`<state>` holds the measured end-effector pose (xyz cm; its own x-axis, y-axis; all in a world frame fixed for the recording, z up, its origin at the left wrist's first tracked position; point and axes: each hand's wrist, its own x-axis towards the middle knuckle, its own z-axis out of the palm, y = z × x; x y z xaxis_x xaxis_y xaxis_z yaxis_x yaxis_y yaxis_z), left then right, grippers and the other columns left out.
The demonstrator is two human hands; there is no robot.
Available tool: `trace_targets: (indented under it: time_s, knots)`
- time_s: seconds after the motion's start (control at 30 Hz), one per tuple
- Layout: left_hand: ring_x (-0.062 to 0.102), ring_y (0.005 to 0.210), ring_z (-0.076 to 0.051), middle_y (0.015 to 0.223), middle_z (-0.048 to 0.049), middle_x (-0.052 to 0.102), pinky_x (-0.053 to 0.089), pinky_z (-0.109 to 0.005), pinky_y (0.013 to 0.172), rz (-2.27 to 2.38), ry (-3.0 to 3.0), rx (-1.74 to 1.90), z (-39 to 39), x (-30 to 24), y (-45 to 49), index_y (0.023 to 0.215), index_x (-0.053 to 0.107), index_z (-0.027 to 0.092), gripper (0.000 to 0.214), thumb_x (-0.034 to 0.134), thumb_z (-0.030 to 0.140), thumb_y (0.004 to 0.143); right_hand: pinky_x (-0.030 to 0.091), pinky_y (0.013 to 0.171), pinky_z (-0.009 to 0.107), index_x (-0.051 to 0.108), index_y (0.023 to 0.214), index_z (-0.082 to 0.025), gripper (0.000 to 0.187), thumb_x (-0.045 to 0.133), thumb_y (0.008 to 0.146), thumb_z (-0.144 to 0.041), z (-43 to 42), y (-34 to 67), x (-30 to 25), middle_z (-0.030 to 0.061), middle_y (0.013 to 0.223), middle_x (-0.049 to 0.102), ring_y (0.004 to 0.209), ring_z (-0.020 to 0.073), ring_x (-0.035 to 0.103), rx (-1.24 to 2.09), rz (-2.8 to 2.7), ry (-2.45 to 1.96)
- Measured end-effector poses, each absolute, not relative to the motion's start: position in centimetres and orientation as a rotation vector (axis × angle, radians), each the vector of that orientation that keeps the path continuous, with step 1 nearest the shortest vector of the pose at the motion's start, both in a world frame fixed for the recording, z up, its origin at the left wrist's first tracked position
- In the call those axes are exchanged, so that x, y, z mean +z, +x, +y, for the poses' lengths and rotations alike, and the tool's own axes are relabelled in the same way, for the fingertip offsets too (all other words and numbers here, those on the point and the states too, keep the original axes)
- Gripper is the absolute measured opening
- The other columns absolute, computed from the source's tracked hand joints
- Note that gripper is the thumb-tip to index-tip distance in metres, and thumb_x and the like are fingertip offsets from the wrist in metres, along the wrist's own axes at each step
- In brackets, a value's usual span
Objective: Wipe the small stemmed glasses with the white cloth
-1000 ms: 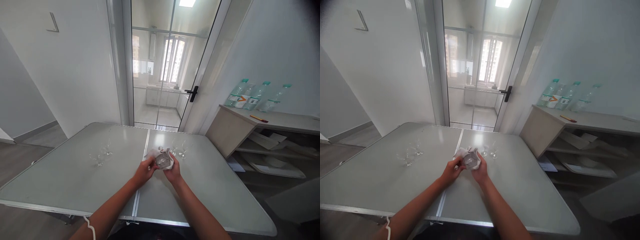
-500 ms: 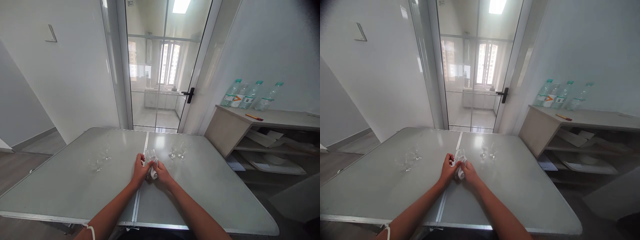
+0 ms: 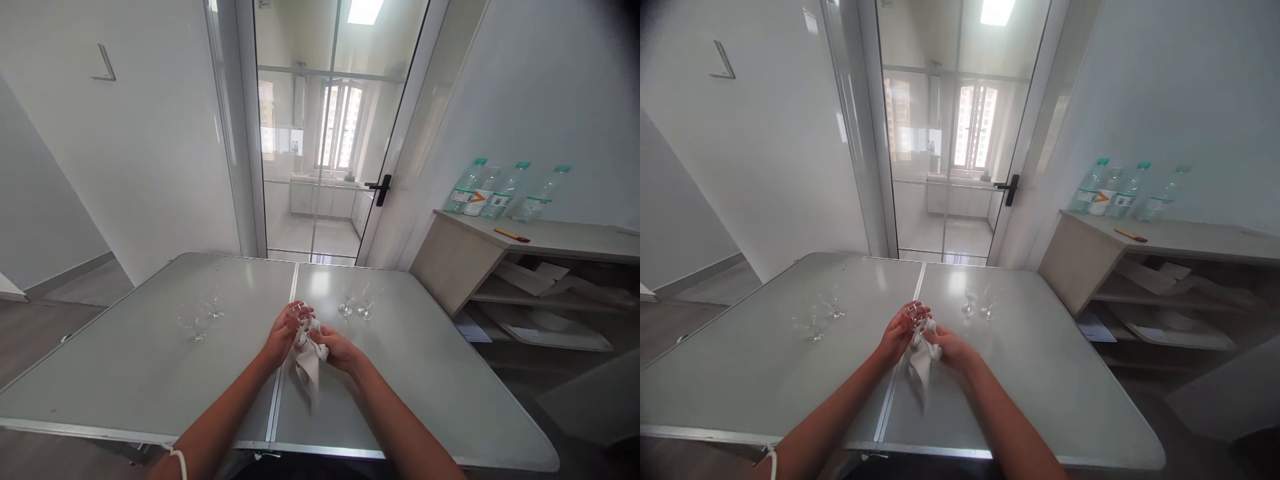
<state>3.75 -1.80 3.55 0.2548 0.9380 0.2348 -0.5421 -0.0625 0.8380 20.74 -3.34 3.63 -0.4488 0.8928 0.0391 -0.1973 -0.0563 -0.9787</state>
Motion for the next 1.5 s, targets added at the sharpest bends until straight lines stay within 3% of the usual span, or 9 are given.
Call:
trace_targets:
  time_s: [0.17,0.47,0.63,0.73,0.9,1.07,1.2,1.3,1.5]
  knots:
    - [0.067,0.11,-0.024,0.123,-0.0115,0.068,0.049,-0.041,0.101,0.69,1.062,1.498,-1.1,2.4,4.2,0.127,0.055,0.022,0.055,0.074,0.053,0.085,0.043,0.078,0.034,0.061,0.088,-0.019,0.015,0.065,0.088,-0.034,-2.9,19.2,3.4,0.004,0.08,0.064,0.077,0.0206,0.056,0.819,-1.753,-1.167]
    - [0.069,0.102,-0.026,0.124,-0.0159,0.067,0.052,-0.045,0.097,0.516,0.932,1.368,-1.4,3.4,3.5,0.124,0.06,0.018,0.053,0.063,0.059,0.091,0.047,0.071,0.032,0.067,0.096,-0.016,0.041,0.06,0.092,-0.056,-3.0,19.5,3.5,0.0048,0.078,0.067,0.07,0.019,0.06,1.509,-1.563,-0.814]
    - [0.068,0.108,-0.025,0.125,-0.0134,0.064,0.053,-0.043,0.096,0.709,1.118,1.511,-1.3,3.0,4.0,0.128,0.052,0.022,0.055,0.069,0.056,0.088,0.041,0.074,0.029,0.063,0.089,-0.018,0.008,0.059,0.088,-0.025,-2.8,19.2,3.3,0.0025,0.081,0.064,0.073,0.0172,0.053,0.851,-1.819,-1.123]
    - [0.066,0.114,-0.027,0.129,-0.0135,0.061,0.05,-0.047,0.104,0.681,1.248,1.54,-1.5,2.9,3.8,0.133,0.047,0.023,0.055,0.066,0.055,0.091,0.039,0.075,0.028,0.06,0.083,-0.019,0.009,0.052,0.087,-0.018,-2.7,19.0,2.9,0.0017,0.076,0.062,0.071,0.0165,0.051,0.623,-1.855,-1.182]
    - [0.064,0.121,-0.03,0.135,-0.0152,0.056,0.048,-0.053,0.107,0.529,1.337,1.472,-2.2,3.2,3.5,0.138,0.043,0.024,0.051,0.055,0.053,0.098,0.039,0.063,0.025,0.059,0.075,-0.019,0.033,0.061,0.089,-0.048,-1.7,19.6,2.5,-0.0011,0.067,0.059,0.063,0.0146,0.049,0.965,-1.335,-1.07]
    - [0.055,0.132,-0.032,0.144,-0.0159,0.049,0.043,-0.056,0.113,0.451,1.597,1.653,-2.7,2.7,3.6,0.147,0.036,0.028,0.057,0.06,0.044,0.097,0.048,0.071,0.029,0.064,0.094,-0.02,0.044,0.065,0.083,-0.062,-2.1,19.5,4.0,0.0034,0.085,0.068,0.076,0.0183,0.061,1.333,-0.77,-0.908]
    - [0.053,0.134,-0.033,0.145,-0.0179,0.047,0.042,-0.058,0.114,0.399,1.769,1.613,-2.6,1.7,3.7,0.151,0.031,0.026,0.062,0.057,0.045,0.098,0.048,0.07,0.028,0.07,0.102,-0.017,0.042,0.074,0.078,-0.051,-3.3,19.2,5.4,0.0065,0.093,0.072,0.081,0.0201,0.063,1.727,-0.821,-0.708]
    - [0.051,0.136,-0.033,0.146,-0.018,0.044,0.042,-0.058,0.114,0.395,1.806,1.579,-2.6,1.0,3.7,0.153,0.028,0.027,0.063,0.055,0.046,0.099,0.044,0.063,0.025,0.072,0.095,-0.015,0.038,0.086,0.065,-0.033,-3.5,19.3,5.0,0.0036,0.082,0.071,0.069,0.0155,0.06,1.745,-0.929,-0.729]
    - [0.048,0.136,-0.035,0.144,-0.0185,0.044,0.041,-0.06,0.114,0.417,2.028,1.428,-2.6,0.5,3.7,0.154,0.028,0.028,0.065,0.055,0.048,0.098,0.037,0.053,0.024,0.071,0.073,-0.012,0.031,0.089,0.049,-0.023,-2.5,19.8,2.8,0.0018,0.063,0.067,0.054,0.0124,0.054,1.627,-0.903,-0.926]
